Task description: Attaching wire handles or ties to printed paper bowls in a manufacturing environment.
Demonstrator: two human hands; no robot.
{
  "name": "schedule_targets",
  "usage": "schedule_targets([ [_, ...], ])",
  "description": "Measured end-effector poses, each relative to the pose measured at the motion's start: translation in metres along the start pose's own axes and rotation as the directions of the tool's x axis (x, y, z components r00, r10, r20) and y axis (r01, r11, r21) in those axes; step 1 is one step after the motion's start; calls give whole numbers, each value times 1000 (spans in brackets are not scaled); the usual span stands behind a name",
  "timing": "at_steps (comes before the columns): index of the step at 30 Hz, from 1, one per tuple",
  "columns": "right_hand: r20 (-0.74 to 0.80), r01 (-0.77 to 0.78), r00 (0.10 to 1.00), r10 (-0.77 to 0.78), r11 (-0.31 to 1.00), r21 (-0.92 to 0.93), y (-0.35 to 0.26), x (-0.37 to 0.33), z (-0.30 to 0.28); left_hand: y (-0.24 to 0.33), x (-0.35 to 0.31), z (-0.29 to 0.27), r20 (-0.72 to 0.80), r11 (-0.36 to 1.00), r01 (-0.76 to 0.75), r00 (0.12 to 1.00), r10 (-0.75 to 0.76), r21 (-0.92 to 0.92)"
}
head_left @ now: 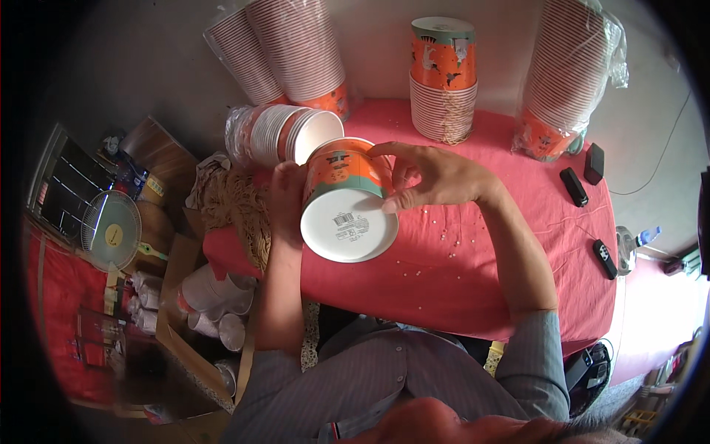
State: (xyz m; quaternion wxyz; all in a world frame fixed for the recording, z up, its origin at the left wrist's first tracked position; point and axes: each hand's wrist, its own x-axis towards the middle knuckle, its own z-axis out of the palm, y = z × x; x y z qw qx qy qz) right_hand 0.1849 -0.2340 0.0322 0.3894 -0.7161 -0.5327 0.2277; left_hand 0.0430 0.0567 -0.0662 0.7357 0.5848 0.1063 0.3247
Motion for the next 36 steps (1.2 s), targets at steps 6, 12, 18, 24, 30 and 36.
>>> schedule_targets([
  [6, -22, 74, 997, -71, 909, 410, 27, 8, -3, -12, -1, 3, 145, 1000, 4, 989, -3, -8],
  [12, -577, 306, 816, 24, 830, 467, 13, -18, -37, -24, -64, -3, 126, 855, -247, 969, 213, 456],
  [18, -949, 507, 313, 46, 836, 208, -5, -15, -112, -43, -107, -14, 439, 512, -562, 827, 351, 650],
  [24, -906, 284, 337, 257, 889, 359, 2, 45, -174, -40, -101, -16, 550, 278, -677, 725, 415, 682],
  [30, -820, 173, 489, 297, 888, 425, 65, 73, -230, -43, -98, -15, 575, 275, -710, 693, 435, 648],
  [36, -787, 118, 482, 384, 862, 493, 73, 78, -216, -42, -99, -16, 571, 290, -700, 706, 420, 653],
])
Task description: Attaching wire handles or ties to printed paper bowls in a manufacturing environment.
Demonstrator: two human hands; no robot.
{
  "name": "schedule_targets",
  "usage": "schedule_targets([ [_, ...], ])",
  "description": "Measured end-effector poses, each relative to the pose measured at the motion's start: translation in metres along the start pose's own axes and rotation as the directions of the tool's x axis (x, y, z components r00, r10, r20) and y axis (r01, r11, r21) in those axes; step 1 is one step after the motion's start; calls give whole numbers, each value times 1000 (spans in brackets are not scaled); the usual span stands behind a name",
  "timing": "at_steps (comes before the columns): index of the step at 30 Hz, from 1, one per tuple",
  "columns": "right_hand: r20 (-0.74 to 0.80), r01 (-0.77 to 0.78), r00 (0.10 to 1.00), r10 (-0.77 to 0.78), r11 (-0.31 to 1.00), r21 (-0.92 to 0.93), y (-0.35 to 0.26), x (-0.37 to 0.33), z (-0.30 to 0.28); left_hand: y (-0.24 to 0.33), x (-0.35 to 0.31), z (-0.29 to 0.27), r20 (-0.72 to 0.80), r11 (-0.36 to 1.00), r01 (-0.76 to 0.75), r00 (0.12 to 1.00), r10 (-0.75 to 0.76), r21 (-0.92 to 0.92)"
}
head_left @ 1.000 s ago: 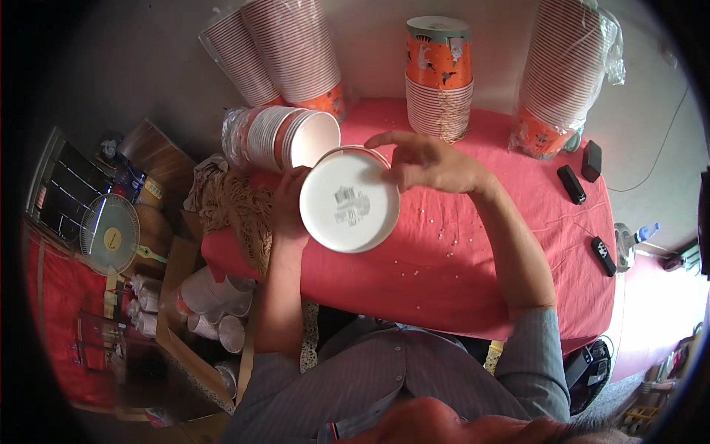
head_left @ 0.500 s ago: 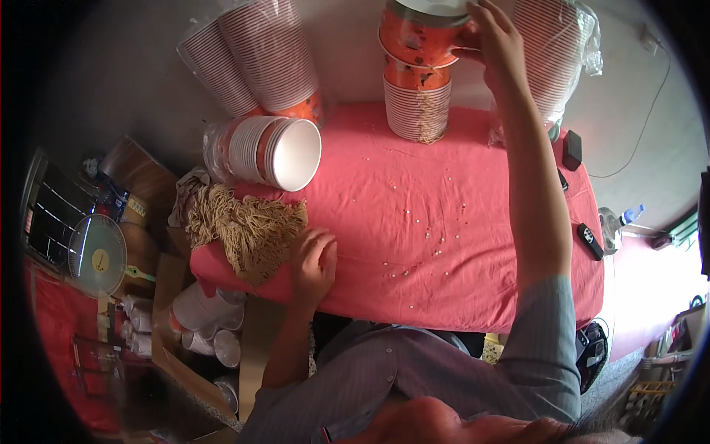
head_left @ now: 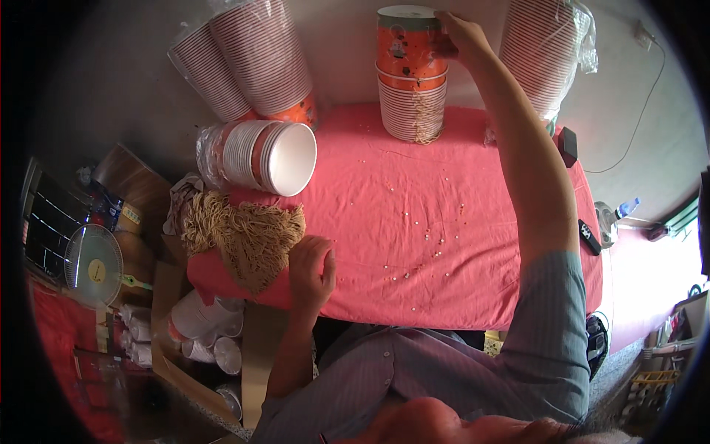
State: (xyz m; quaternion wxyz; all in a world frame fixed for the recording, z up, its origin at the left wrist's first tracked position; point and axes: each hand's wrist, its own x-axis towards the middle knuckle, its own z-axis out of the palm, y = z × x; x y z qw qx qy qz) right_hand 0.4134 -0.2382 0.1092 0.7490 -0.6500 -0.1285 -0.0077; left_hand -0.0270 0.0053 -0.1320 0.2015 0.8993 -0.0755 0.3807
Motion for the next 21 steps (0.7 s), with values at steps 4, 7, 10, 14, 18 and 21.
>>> schedule_targets([
  [4, 11, 19, 1000, -19, 1000, -13, 10, -1, -3, 2, 3, 0, 5, 1000, 13, 1000, -12, -20],
  [7, 3, 28, 1000, -28, 1000, 2, 15, -5, 2, 1, 2, -2, 5, 999, 21, 1000, -21, -32],
  [10, -8, 16, 1000, -16, 999, -28, 18, -10, 6, 1, 0, -3, 2, 999, 27, 1000, -27, -41],
  [14, -68, 43, 997, -47, 997, -57, 19, -10, 5, 0, 0, 0, 4, 998, 28, 1000, -28, -59],
  [18, -68, 25, 997, -32, 994, -104, 18, -14, 6, -1, -2, 1, 6, 998, 30, 1000, -30, -52],
  [21, -64, 1, 998, -7, 996, -89, 18, -17, 10, 0, -2, -1, 6, 998, 37, 999, -37, -43],
])
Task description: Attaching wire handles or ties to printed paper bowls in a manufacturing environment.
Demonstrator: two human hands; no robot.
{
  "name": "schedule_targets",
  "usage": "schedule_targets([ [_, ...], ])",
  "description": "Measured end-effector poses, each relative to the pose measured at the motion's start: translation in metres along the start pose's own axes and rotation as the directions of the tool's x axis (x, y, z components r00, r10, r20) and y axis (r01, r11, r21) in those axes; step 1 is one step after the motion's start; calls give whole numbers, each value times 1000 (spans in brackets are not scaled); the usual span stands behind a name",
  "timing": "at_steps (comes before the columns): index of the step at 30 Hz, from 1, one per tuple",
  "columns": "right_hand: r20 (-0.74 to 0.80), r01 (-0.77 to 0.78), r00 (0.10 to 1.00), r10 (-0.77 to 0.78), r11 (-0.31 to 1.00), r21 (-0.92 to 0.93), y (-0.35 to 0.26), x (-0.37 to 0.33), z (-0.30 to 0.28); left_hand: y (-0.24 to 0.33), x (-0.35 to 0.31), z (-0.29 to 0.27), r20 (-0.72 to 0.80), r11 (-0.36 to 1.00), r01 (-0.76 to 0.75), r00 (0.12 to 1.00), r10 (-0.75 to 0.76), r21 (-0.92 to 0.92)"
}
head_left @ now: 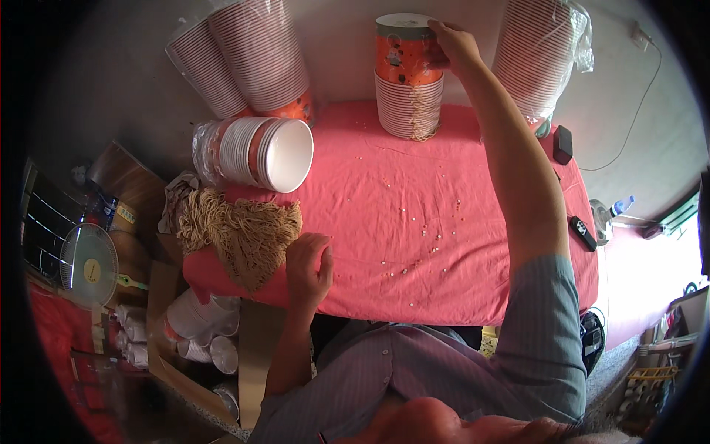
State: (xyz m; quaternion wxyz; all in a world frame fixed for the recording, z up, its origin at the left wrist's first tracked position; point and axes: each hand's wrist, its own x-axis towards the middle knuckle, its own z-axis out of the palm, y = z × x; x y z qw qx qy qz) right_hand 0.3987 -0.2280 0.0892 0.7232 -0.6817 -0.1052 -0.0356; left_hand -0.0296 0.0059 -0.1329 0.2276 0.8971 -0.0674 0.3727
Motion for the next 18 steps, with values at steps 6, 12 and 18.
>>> schedule_targets([
  [6, 38, -83, 996, 84, 996, -23, 5, -2, 4, 0, -3, -6, -22, 998, 58, 998, -59, -38],
  [12, -50, 407, 764, -643, 541, -736, 27, -32, 15, -22, 31, -40, -207, 985, 159, 964, -169, -64],
  [18, 471, 711, 689, -551, 641, -290, 89, -212, 152, -94, 95, -66, -300, 976, 219, 930, -213, -15],
])
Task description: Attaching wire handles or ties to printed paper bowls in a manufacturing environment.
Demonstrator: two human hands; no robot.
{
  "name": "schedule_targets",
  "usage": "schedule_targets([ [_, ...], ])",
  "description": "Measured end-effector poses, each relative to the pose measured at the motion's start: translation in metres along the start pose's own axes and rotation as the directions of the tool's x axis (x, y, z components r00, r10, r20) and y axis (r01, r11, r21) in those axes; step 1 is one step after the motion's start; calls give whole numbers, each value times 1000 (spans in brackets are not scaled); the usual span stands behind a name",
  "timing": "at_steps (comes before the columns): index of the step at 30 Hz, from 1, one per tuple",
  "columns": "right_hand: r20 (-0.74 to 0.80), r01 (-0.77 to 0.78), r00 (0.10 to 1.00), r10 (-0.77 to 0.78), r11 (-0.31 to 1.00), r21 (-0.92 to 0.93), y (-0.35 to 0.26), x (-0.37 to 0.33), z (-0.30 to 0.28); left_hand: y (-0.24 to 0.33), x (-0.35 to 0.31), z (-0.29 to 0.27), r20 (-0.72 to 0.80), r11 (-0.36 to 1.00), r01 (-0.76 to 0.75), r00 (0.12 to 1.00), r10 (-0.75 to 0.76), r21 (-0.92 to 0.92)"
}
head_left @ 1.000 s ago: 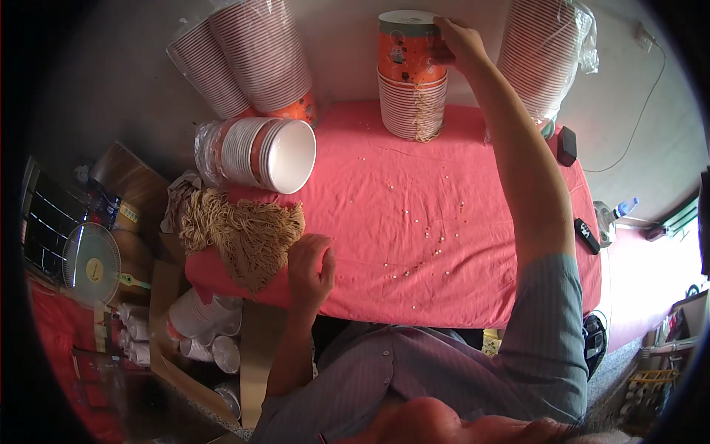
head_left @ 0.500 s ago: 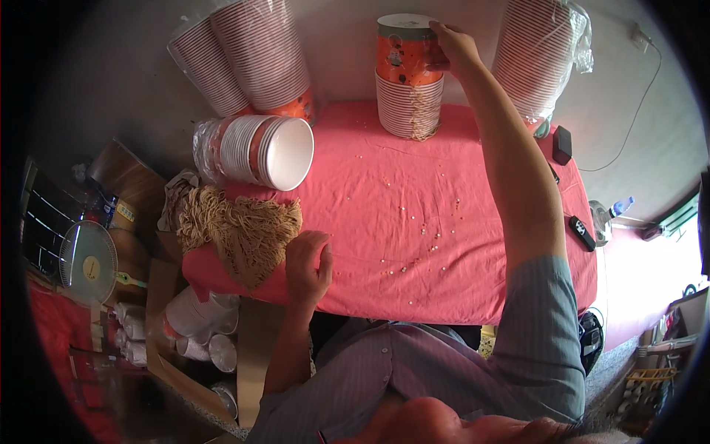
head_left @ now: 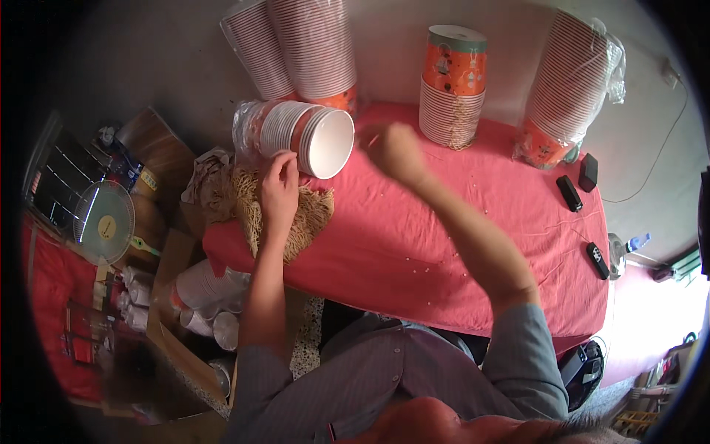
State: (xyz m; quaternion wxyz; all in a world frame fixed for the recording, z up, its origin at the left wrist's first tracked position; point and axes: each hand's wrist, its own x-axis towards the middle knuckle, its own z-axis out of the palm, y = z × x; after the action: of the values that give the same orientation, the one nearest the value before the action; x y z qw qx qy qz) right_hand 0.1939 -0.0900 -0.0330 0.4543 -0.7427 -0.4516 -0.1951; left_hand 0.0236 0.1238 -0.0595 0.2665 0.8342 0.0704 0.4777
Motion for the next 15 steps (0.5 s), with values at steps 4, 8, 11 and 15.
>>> schedule_targets([
  [4, 284, -231, 930, 235, 972, -46, -15, -24, 77, -7, 25, 31, 64, 993, -118, 991, 116, 28],
  [8, 361, -268, 896, 257, 963, -21, -17, -18, 104, -20, 26, 28, 140, 996, -69, 988, 62, 48],
  [11, 369, -278, 891, 265, 960, -17, -17, -11, 112, -36, 23, 24, 203, 994, 84, 974, -96, 68],
  [15, 321, -282, 901, 292, 956, -78, -21, -14, 105, -32, 25, 26, 61, 991, -9, 998, 1, 135],
])
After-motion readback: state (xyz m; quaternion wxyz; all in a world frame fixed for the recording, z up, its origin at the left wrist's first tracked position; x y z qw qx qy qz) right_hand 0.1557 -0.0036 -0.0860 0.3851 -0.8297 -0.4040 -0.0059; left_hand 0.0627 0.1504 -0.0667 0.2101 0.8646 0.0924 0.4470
